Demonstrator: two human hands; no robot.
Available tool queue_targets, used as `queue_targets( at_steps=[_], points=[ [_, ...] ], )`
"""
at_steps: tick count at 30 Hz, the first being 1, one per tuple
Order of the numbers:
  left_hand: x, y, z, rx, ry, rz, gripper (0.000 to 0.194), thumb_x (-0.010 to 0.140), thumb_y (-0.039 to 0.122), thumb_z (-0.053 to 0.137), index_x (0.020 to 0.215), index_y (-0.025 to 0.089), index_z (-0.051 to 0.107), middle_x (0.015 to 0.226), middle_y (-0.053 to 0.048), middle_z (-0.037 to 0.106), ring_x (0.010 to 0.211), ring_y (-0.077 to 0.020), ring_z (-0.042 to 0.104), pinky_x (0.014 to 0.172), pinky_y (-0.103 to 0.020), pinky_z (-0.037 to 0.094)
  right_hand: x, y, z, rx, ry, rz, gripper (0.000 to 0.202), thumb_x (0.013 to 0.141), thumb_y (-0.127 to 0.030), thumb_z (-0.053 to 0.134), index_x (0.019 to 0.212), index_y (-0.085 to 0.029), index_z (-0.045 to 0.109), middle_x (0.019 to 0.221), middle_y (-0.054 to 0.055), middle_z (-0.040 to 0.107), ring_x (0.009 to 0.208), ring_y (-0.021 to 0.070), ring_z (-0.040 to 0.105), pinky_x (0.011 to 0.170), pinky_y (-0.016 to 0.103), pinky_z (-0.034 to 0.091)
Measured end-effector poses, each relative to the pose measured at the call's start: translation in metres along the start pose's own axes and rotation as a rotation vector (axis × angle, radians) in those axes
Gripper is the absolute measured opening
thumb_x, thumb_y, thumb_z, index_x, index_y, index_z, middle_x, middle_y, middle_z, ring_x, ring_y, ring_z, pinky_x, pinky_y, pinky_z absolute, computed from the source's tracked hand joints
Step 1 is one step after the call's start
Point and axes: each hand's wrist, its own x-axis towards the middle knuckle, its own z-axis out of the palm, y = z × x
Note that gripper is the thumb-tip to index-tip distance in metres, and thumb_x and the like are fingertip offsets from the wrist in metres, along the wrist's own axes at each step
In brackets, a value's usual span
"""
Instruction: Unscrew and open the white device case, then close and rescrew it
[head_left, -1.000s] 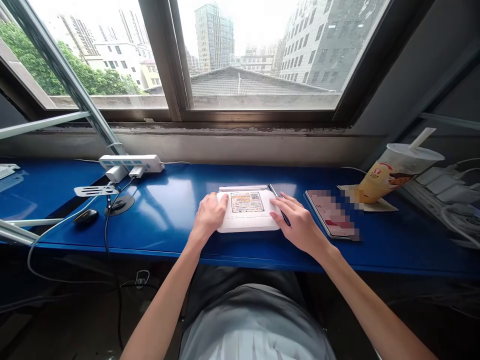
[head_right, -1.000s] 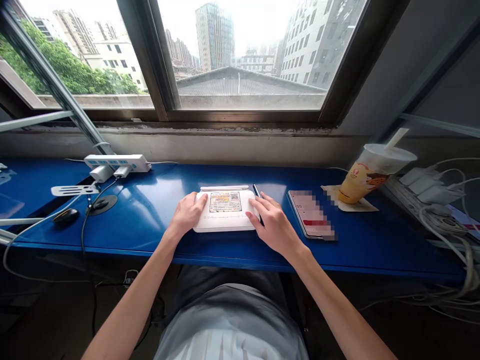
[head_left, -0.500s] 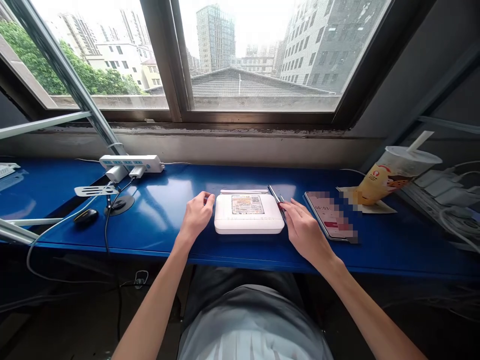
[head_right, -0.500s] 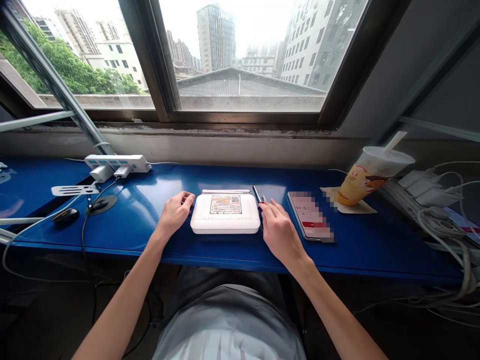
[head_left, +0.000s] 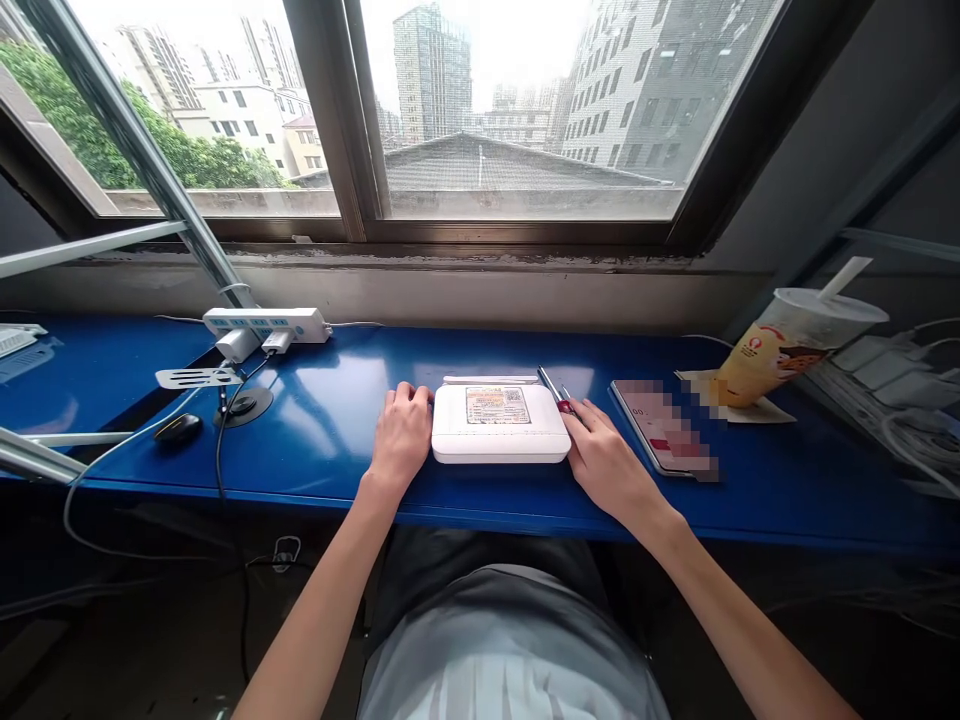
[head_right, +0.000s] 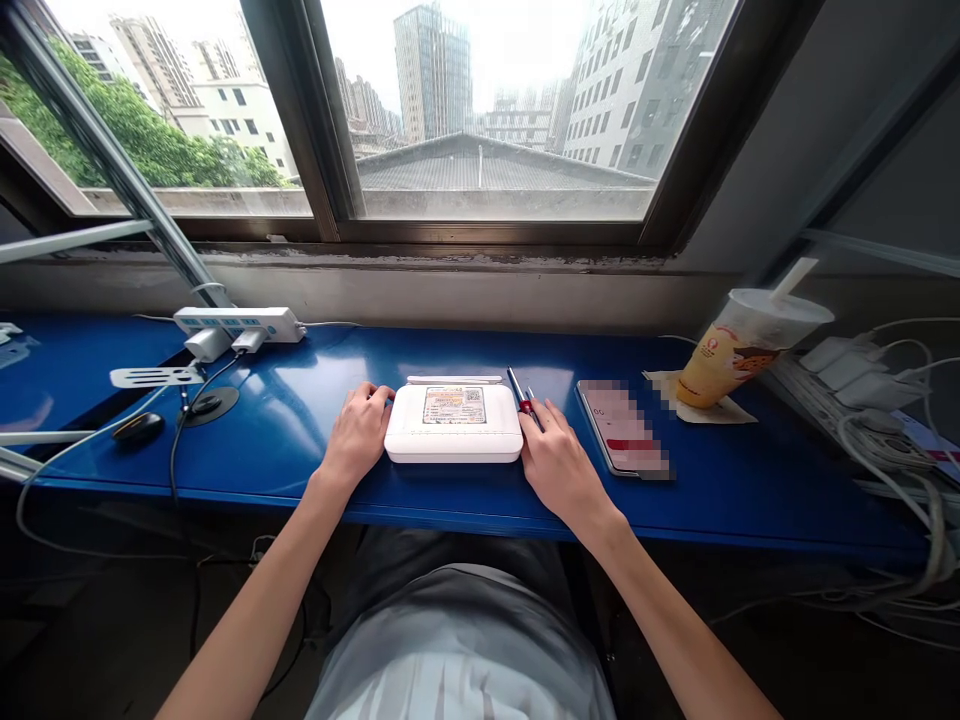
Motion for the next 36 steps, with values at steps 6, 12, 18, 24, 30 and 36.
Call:
queue_targets(
  at_steps=[6,12,18,24,30,36],
  points=[
    [-0.001,-0.001,0.001,0.113,-0.030,0.058,0.040,0.109,0.021,0.034,0.135,0.014,0.064,0.140,-0.021,0.064,0.130,-0.0406,0.057,0.101,-0.053,0.049,0.001,-0.001,-0.001,0.004,-0.018,0.017,0.048,0.107,-0.019,0.050,0.152,-0.007,0.060,0.162,0.029,0.050,0.156,0.0481,0.041,0.116,0.064,0.053],
    [0.001,-0.005,0.002,0.128,-0.044,0.094,0.044,0.111,0.025,0.032,0.141,0.013,0.062,0.143,-0.022,0.062,0.133,-0.0417,0.056,0.101,-0.056,0.050,0.000,-0.002,0.000,-0.002,-0.013,0.020,0.050,0.108,-0.020,0.047,0.155,-0.007,0.056,0.163,0.029,0.049,0.156,0.0484,0.040,0.117,0.067,0.052],
    [0.001,-0.005,0.001,0.111,-0.063,0.084,0.045,0.111,0.027,0.032,0.143,0.014,0.061,0.144,-0.021,0.060,0.134,-0.0415,0.053,0.103,-0.055,0.049,0.000,-0.002,-0.001,-0.006,-0.015,0.011,0.050,0.108,-0.020,0.046,0.155,-0.007,0.056,0.163,0.028,0.048,0.156,0.0483,0.039,0.117,0.066,0.053],
    [0.002,-0.007,0.002,0.095,-0.072,0.078,0.047,0.112,0.031,0.031,0.146,0.016,0.060,0.146,-0.021,0.058,0.134,-0.0403,0.052,0.104,-0.053,0.049,0.000,0.000,0.001,-0.012,0.004,-0.011,0.046,0.107,-0.019,0.046,0.150,-0.008,0.060,0.162,0.028,0.049,0.157,0.0489,0.039,0.115,0.068,0.053],
    [0.002,-0.008,0.003,0.113,-0.063,0.089,0.047,0.111,0.029,0.032,0.145,0.016,0.060,0.144,-0.020,0.058,0.131,-0.0402,0.053,0.102,-0.054,0.051,0.007,0.000,0.004,-0.028,0.056,-0.050,0.043,0.105,-0.016,0.047,0.141,0.000,0.065,0.155,0.035,0.053,0.154,0.0508,0.042,0.114,0.065,0.055],
    [0.001,-0.007,0.002,0.128,-0.069,0.094,0.046,0.110,0.029,0.032,0.145,0.019,0.061,0.143,-0.021,0.058,0.130,-0.0397,0.053,0.101,-0.052,0.051,0.011,0.001,0.008,-0.026,0.147,-0.058,0.041,0.108,-0.020,0.043,0.138,-0.007,0.067,0.149,0.030,0.059,0.152,0.0495,0.045,0.112,0.071,0.054]
  ],
)
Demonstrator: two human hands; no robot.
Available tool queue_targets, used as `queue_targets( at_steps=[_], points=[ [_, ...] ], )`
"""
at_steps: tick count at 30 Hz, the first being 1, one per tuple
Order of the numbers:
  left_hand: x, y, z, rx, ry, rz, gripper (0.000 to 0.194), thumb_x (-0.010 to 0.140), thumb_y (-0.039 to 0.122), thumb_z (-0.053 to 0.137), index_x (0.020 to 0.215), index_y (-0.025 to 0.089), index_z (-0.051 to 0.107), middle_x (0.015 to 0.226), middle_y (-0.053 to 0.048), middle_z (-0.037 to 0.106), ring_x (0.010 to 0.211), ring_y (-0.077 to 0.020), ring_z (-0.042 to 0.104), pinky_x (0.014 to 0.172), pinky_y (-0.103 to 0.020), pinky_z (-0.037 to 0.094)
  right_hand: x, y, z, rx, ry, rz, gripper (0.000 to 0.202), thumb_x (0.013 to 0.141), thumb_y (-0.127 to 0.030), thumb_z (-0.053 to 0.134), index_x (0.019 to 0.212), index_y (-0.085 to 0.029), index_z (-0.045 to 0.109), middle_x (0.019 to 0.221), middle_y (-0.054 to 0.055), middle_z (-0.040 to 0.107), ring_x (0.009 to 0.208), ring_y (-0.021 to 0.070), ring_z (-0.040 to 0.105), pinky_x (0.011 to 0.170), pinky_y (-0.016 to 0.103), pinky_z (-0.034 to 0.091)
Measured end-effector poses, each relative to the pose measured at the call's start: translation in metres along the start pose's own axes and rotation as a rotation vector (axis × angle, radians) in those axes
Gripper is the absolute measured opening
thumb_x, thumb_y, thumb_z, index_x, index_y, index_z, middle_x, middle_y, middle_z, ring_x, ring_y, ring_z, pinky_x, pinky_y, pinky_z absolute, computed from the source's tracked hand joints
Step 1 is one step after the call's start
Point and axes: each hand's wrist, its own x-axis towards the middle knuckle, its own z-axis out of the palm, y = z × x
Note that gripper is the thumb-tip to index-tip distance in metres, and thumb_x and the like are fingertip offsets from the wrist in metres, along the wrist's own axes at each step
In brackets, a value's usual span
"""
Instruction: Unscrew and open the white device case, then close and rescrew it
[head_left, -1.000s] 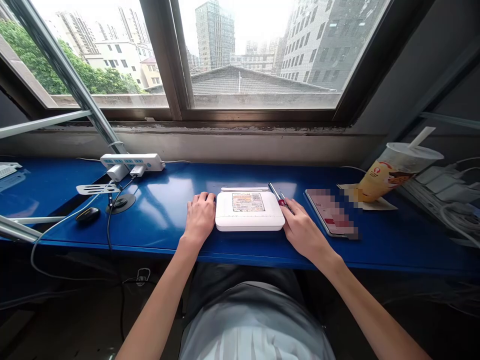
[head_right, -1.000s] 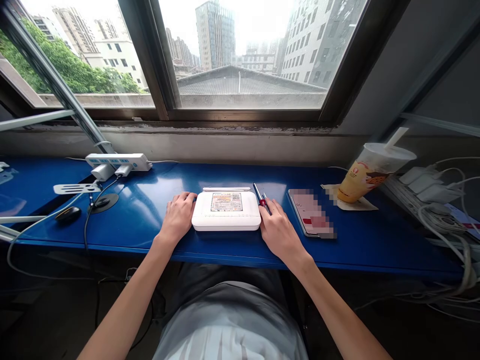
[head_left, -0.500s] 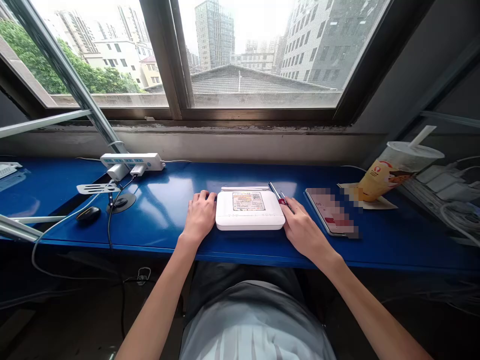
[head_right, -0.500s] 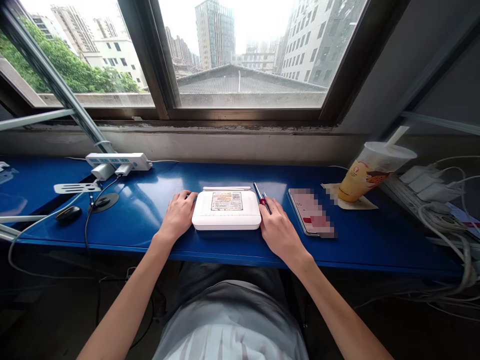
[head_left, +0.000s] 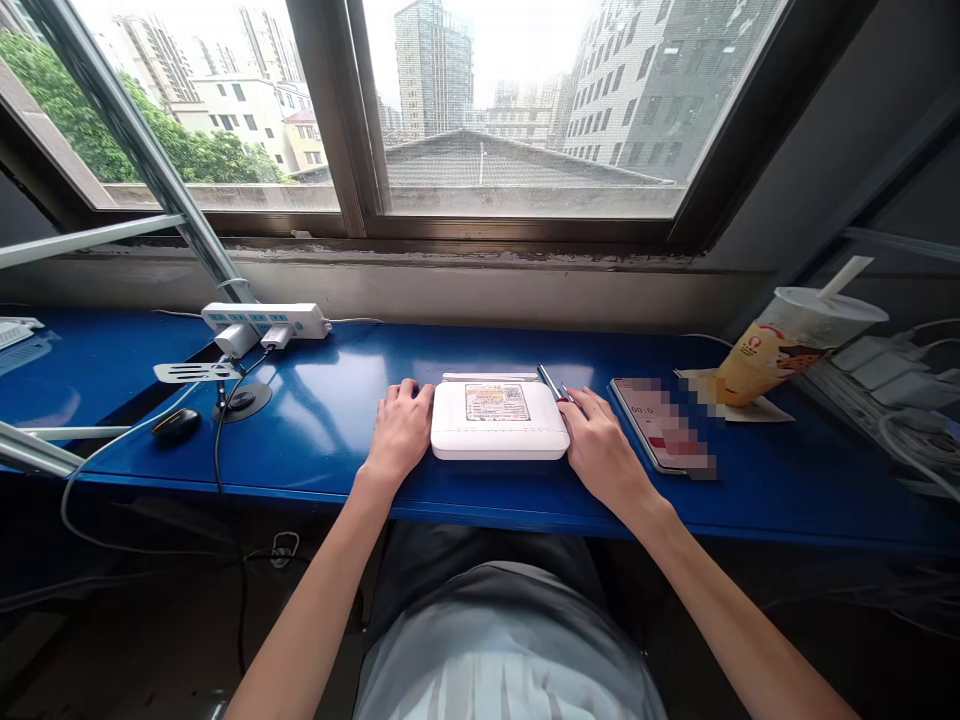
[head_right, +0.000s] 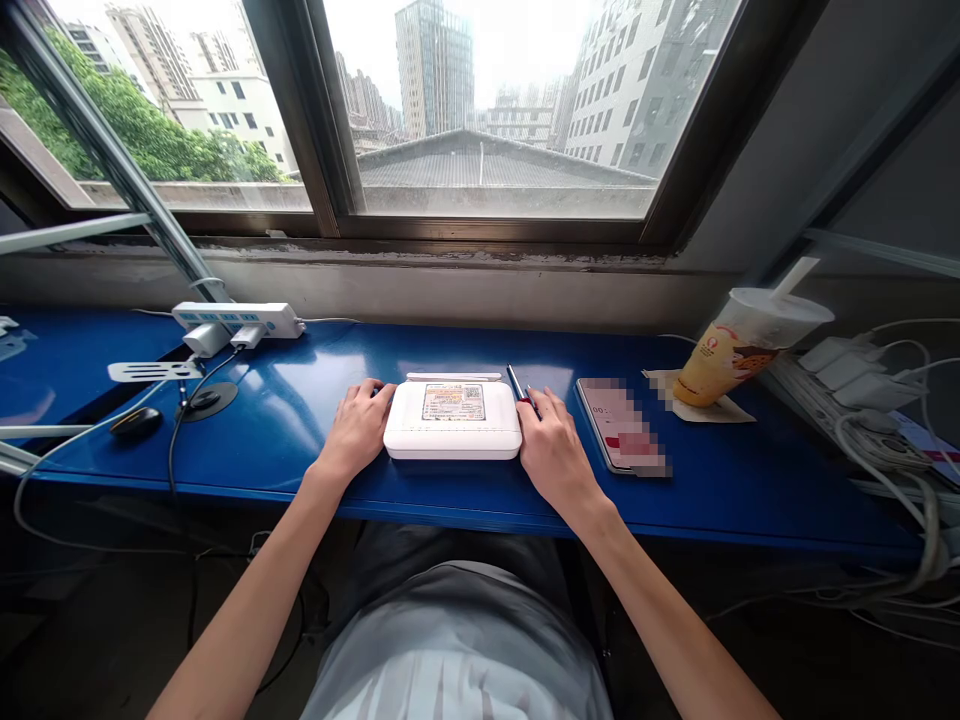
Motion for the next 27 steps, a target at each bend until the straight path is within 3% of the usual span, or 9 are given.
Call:
queue_targets(
  at_steps=[5,11,15,19,23,27],
  points=[
    [0.000,-0.002,0.001,-0.038,0.009,0.009,0.047,0.110,0.030,0.032,0.143,0.021,0.063,0.141,-0.022,0.058,0.129,-0.0412,0.052,0.101,-0.053,0.050,0.001,-0.004,-0.005,0.036,0.095,-0.019,0.045,0.114,-0.030,0.034,0.136,-0.012,0.068,0.142,0.026,0.066,0.146,0.0436,0.054,0.109,0.069,0.057],
    [0.002,-0.004,0.004,-0.065,0.018,0.013,0.044,0.109,0.030,0.034,0.139,0.022,0.065,0.142,-0.020,0.059,0.130,-0.0401,0.052,0.102,-0.051,0.050,-0.002,-0.014,-0.014,0.082,0.102,-0.131,0.038,0.114,-0.034,0.040,0.129,-0.017,0.071,0.133,0.018,0.075,0.143,0.0385,0.058,0.108,0.062,0.059],
    [0.003,-0.004,0.004,-0.084,0.019,0.016,0.040,0.109,0.028,0.035,0.135,0.021,0.065,0.137,-0.019,0.059,0.126,-0.0382,0.054,0.100,-0.049,0.051,-0.005,-0.014,-0.017,0.058,0.078,-0.203,0.040,0.113,-0.040,0.047,0.130,-0.014,0.071,0.135,0.021,0.074,0.142,0.0400,0.058,0.113,0.063,0.055],
    [0.004,-0.006,0.006,-0.167,0.016,0.019,0.035,0.108,0.025,0.036,0.123,0.017,0.067,0.122,-0.018,0.061,0.117,-0.0343,0.058,0.096,-0.044,0.052,-0.007,-0.014,-0.018,-0.034,0.015,-0.275,0.060,0.107,-0.052,0.058,0.145,-0.006,0.062,0.146,0.028,0.065,0.145,0.0450,0.055,0.112,0.064,0.055],
    [0.007,-0.010,0.007,-0.308,0.020,-0.017,0.026,0.106,0.026,0.042,0.106,0.017,0.066,0.117,-0.017,0.064,0.111,-0.0326,0.061,0.093,-0.043,0.053,-0.005,-0.016,-0.019,-0.085,-0.021,-0.313,0.058,0.107,-0.046,0.060,0.151,-0.008,0.057,0.148,0.028,0.064,0.145,0.0441,0.056,0.116,0.067,0.051],
    [0.009,-0.009,0.004,-0.720,-0.004,-0.107,0.020,0.103,0.030,0.049,0.112,0.018,0.063,0.120,-0.015,0.071,0.110,-0.0286,0.067,0.090,-0.040,0.055,-0.001,-0.018,-0.018,-0.096,-0.016,-0.325,0.055,0.107,-0.042,0.061,0.150,-0.008,0.056,0.145,0.029,0.066,0.142,0.0435,0.059,0.115,0.066,0.051]
  ],
)
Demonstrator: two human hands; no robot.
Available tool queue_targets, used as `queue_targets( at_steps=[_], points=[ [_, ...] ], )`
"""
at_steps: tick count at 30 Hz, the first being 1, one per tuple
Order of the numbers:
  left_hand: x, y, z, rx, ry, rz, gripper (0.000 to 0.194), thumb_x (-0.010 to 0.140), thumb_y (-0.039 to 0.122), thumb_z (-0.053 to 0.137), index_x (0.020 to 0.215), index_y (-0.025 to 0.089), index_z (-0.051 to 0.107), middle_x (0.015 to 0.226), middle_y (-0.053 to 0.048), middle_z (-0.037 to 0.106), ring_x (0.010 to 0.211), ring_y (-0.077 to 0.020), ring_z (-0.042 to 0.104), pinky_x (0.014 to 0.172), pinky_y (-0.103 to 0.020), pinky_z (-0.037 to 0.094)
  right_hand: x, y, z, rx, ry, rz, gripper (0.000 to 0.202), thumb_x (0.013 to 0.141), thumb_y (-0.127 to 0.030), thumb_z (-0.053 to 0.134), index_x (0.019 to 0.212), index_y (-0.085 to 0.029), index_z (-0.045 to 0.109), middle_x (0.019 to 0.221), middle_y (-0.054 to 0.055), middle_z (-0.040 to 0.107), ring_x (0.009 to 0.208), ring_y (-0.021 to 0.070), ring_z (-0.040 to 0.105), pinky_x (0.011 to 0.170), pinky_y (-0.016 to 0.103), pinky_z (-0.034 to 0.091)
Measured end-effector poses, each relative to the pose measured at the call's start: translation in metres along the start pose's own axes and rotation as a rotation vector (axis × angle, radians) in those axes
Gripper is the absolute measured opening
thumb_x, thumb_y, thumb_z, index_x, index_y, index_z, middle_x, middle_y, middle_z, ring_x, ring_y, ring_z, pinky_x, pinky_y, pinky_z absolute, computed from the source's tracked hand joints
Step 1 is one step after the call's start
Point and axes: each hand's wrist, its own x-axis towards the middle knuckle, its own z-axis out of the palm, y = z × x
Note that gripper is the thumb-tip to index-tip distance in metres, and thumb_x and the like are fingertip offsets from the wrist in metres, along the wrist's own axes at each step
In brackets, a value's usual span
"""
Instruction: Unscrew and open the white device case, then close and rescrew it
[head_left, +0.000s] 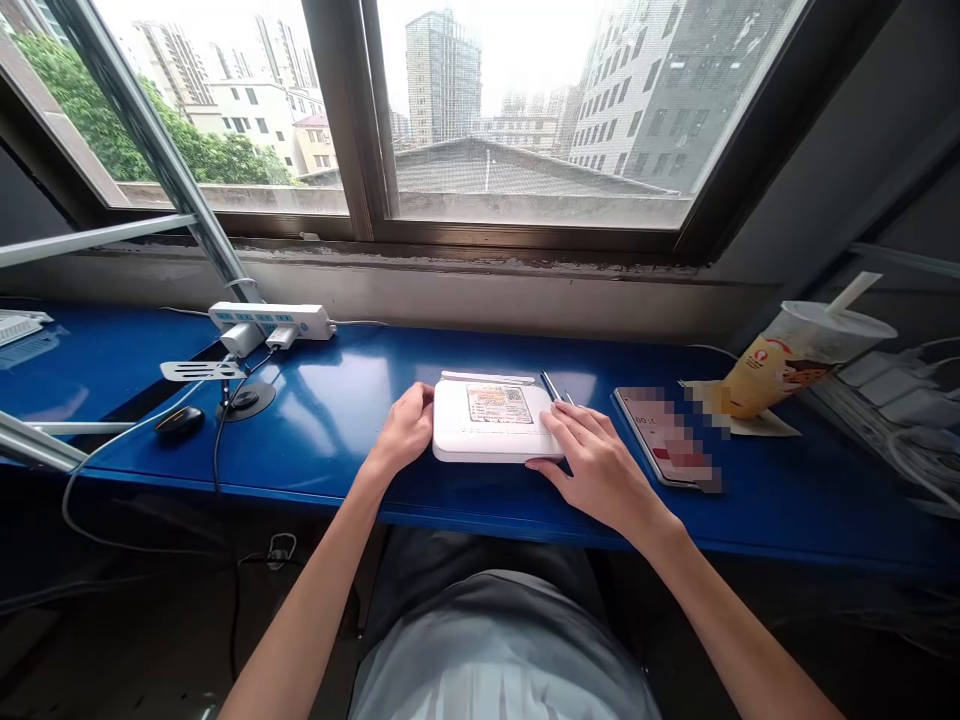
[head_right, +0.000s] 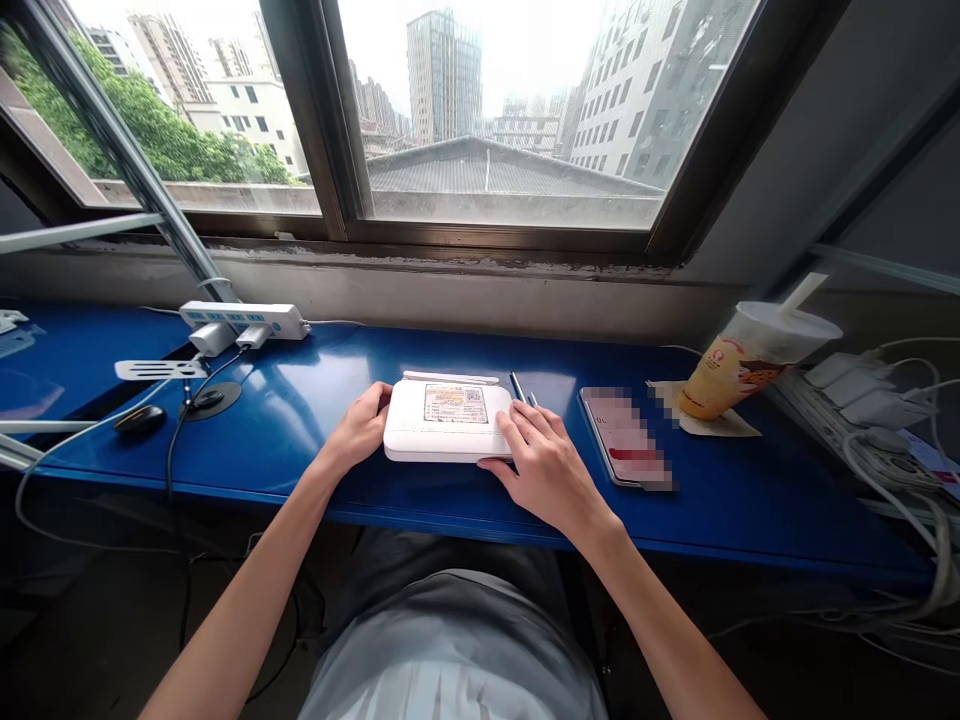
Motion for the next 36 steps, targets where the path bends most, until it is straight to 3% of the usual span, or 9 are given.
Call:
queue_targets(
  at_steps=[6,13,16,21,25,28,31,33,36],
  points=[
    [-0.009,0.026,0.004,-0.532,0.020,-0.018,0.040,0.103,0.033,0.046,0.137,0.016,0.060,0.134,-0.014,0.072,0.120,-0.0268,0.070,0.096,-0.036,0.058,0.010,-0.005,-0.004,0.016,-0.064,0.012,0.065,0.103,-0.039,0.070,0.157,-0.012,0.047,0.144,0.027,0.067,0.143,0.0436,0.057,0.115,0.064,0.052],
    [-0.016,0.041,0.017,-0.673,0.109,0.050,0.053,0.108,0.051,0.045,0.151,0.022,0.055,0.148,-0.011,0.066,0.129,-0.0288,0.066,0.094,-0.034,0.060,0.033,-0.026,-0.014,0.201,-0.068,0.093,0.050,0.098,-0.034,0.072,0.140,-0.016,0.051,0.142,0.024,0.067,0.134,0.0410,0.063,0.097,0.055,0.064],
    [-0.017,0.039,0.021,-0.649,0.112,0.143,0.057,0.108,0.056,0.046,0.156,0.025,0.052,0.155,-0.010,0.061,0.132,-0.0294,0.064,0.098,-0.034,0.059,0.048,-0.038,-0.015,0.275,0.008,0.087,0.056,0.100,-0.033,0.067,0.148,-0.019,0.044,0.148,0.023,0.064,0.123,0.0389,0.070,0.087,0.052,0.066],
    [-0.021,0.041,0.020,-0.588,0.023,0.277,0.064,0.108,0.054,0.050,0.167,0.033,0.039,0.169,-0.007,0.046,0.141,-0.0295,0.058,0.109,-0.036,0.054,0.060,-0.047,-0.014,0.398,0.219,0.098,0.063,0.101,-0.027,0.062,0.158,-0.026,0.034,0.150,0.016,0.063,0.121,0.0324,0.073,0.087,0.042,0.067],
    [-0.025,0.044,0.021,-0.531,-0.095,0.339,0.068,0.106,0.050,0.058,0.169,0.037,0.035,0.174,-0.006,0.038,0.153,-0.0331,0.048,0.116,-0.040,0.050,0.057,-0.044,-0.014,0.460,0.293,0.211,0.065,0.102,-0.033,0.062,0.160,-0.028,0.033,0.151,0.017,0.063,0.110,0.0314,0.076,0.077,0.039,0.068],
    [-0.027,0.043,0.028,-0.389,-0.155,0.370,0.080,0.101,0.049,0.068,0.171,0.036,0.031,0.177,-0.008,0.031,0.157,-0.0362,0.042,0.116,-0.044,0.051,0.055,-0.040,-0.016,0.570,0.314,0.345,0.081,0.099,-0.037,0.068,0.166,-0.029,0.024,0.152,0.017,0.061,0.102,0.0312,0.079,0.066,0.036,0.069],
    [-0.028,0.040,0.035,-0.272,-0.208,0.407,0.097,0.093,0.050,0.078,0.173,0.036,0.025,0.180,-0.009,0.022,0.163,-0.0388,0.030,0.122,-0.050,0.046,0.056,-0.036,-0.018,0.735,0.349,0.442,0.096,0.095,-0.041,0.072,0.169,-0.031,0.012,0.159,0.018,0.054,0.118,0.0363,0.075,0.067,0.037,0.071],
    [-0.028,0.039,0.036,-0.241,-0.213,0.433,0.102,0.091,0.049,0.081,0.173,0.037,0.022,0.182,-0.008,0.017,0.166,-0.0387,0.021,0.126,-0.053,0.042,0.057,-0.034,-0.020,0.820,0.354,0.452,0.093,0.094,-0.045,0.074,0.167,-0.032,0.017,0.161,0.017,0.052,0.127,0.0393,0.070,0.068,0.037,0.072],
    [-0.027,0.037,0.037,-0.225,-0.214,0.462,0.104,0.090,0.045,0.083,0.173,0.038,0.021,0.181,-0.009,0.019,0.167,-0.0378,0.018,0.129,-0.055,0.037,0.058,-0.030,-0.027,0.860,0.370,0.461,0.075,0.093,-0.051,0.076,0.153,-0.031,0.035,0.148,0.016,0.064,0.123,0.0393,0.073,0.058,0.034,0.070]
  ],
)
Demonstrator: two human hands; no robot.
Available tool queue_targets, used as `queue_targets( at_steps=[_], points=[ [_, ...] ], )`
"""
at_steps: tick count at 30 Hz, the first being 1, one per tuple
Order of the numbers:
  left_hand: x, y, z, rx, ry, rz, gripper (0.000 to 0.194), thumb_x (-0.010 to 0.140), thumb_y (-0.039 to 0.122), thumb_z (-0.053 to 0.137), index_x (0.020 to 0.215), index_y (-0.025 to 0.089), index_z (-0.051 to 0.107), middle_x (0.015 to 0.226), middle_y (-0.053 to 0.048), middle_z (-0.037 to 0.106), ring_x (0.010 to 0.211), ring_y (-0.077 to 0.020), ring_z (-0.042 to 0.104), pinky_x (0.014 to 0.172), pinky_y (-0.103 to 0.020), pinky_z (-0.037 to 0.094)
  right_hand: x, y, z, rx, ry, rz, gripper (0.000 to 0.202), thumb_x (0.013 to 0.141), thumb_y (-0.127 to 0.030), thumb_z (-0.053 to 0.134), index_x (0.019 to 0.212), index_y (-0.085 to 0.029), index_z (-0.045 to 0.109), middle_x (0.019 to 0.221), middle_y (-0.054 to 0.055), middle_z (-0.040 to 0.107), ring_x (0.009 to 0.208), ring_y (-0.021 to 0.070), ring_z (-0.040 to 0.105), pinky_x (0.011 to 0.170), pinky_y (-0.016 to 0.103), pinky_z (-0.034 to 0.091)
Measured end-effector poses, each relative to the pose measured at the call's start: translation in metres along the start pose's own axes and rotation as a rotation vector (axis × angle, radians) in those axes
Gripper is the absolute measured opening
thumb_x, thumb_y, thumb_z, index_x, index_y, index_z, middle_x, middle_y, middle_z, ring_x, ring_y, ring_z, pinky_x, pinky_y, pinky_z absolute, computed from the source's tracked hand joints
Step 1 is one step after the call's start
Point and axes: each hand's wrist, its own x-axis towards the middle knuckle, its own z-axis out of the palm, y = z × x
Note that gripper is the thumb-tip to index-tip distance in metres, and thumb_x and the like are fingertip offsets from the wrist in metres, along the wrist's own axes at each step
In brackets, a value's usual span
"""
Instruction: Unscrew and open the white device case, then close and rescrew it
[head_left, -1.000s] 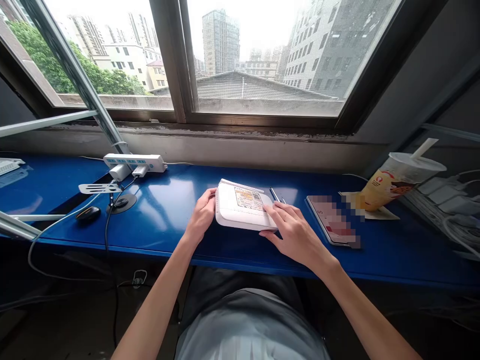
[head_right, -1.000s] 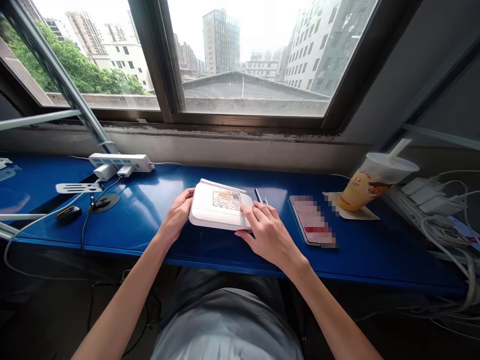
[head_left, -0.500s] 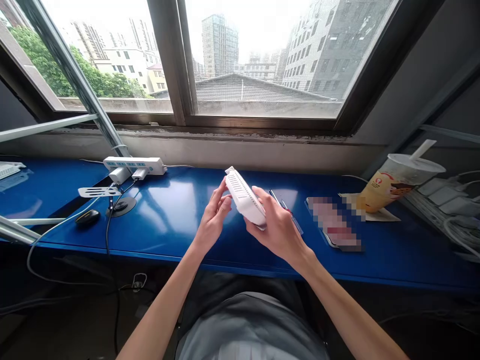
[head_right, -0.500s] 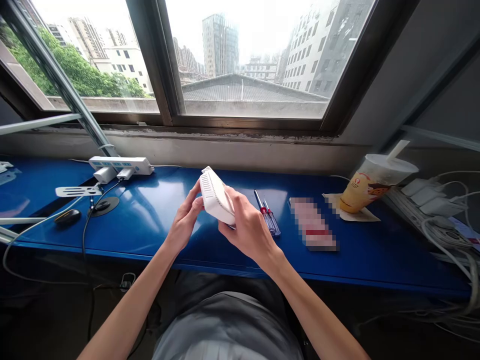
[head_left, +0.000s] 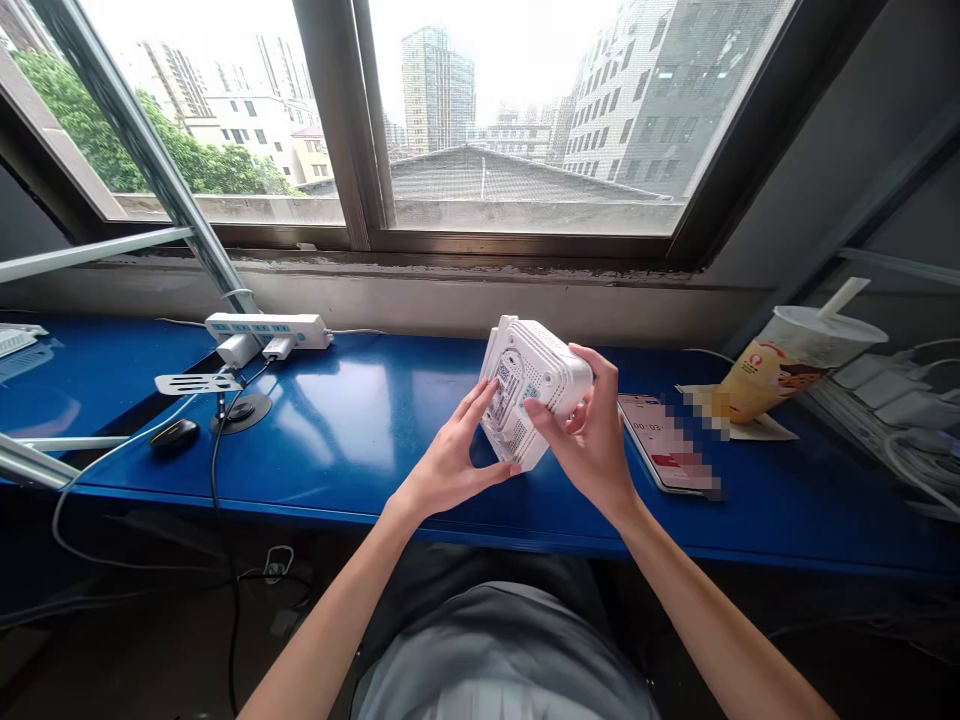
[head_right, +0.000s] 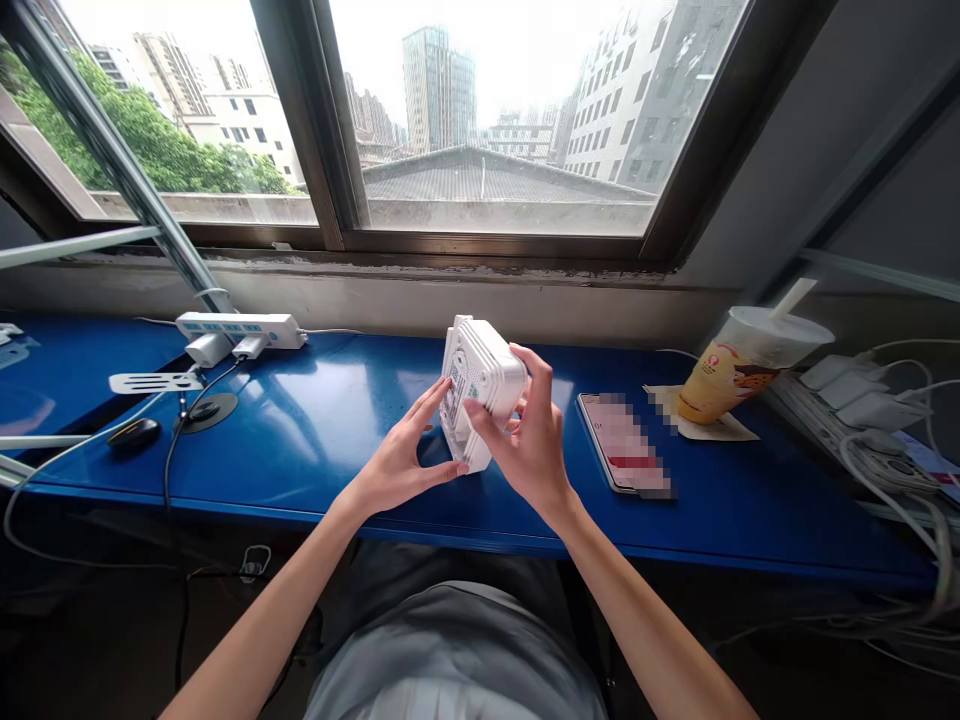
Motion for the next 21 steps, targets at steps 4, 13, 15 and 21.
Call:
queue_targets(
  at_steps=[4,13,15,21],
  points=[
    [0.000,-0.002,0.001,0.028,-0.029,-0.007,0.116,0.082,0.048,0.091,0.173,0.039,0.020,0.180,-0.010,0.019,0.166,-0.0400,0.020,0.130,-0.057,0.036,0.003,-0.005,-0.008,-0.055,0.092,0.030,0.062,0.087,-0.053,0.081,0.132,-0.028,0.046,0.129,0.015,0.073,0.113,0.0379,0.078,0.052,0.031,0.067],
    [-0.003,-0.004,-0.038,0.138,-0.219,-0.106,0.102,0.080,0.035,0.088,0.167,0.042,0.036,0.180,-0.006,0.017,0.166,-0.0408,0.015,0.129,-0.059,0.036,0.020,0.004,-0.034,0.105,-0.176,0.476,0.082,0.090,-0.059,0.076,0.149,-0.024,0.031,0.110,0.011,0.077,0.096,0.0317,0.080,0.066,0.036,0.070],
    [-0.005,-0.005,-0.051,0.171,-0.272,-0.142,0.099,0.079,0.038,0.089,0.166,0.041,0.040,0.180,-0.006,0.018,0.165,-0.0429,0.018,0.128,-0.061,0.036,0.026,0.007,-0.040,0.075,-0.323,0.541,0.084,0.090,-0.058,0.077,0.154,-0.024,0.034,0.119,0.013,0.075,0.102,0.0325,0.079,0.068,0.035,0.070],
    [-0.007,-0.011,-0.069,0.208,-0.289,-0.144,0.103,0.076,0.039,0.090,0.166,0.036,0.039,0.176,-0.007,0.030,0.163,-0.0390,0.025,0.130,-0.056,0.035,0.024,0.017,-0.033,-0.157,-0.534,0.481,0.081,0.099,-0.060,0.064,0.162,-0.019,0.034,0.118,0.014,0.076,0.088,0.0277,0.078,0.049,0.029,0.063]
  ],
)
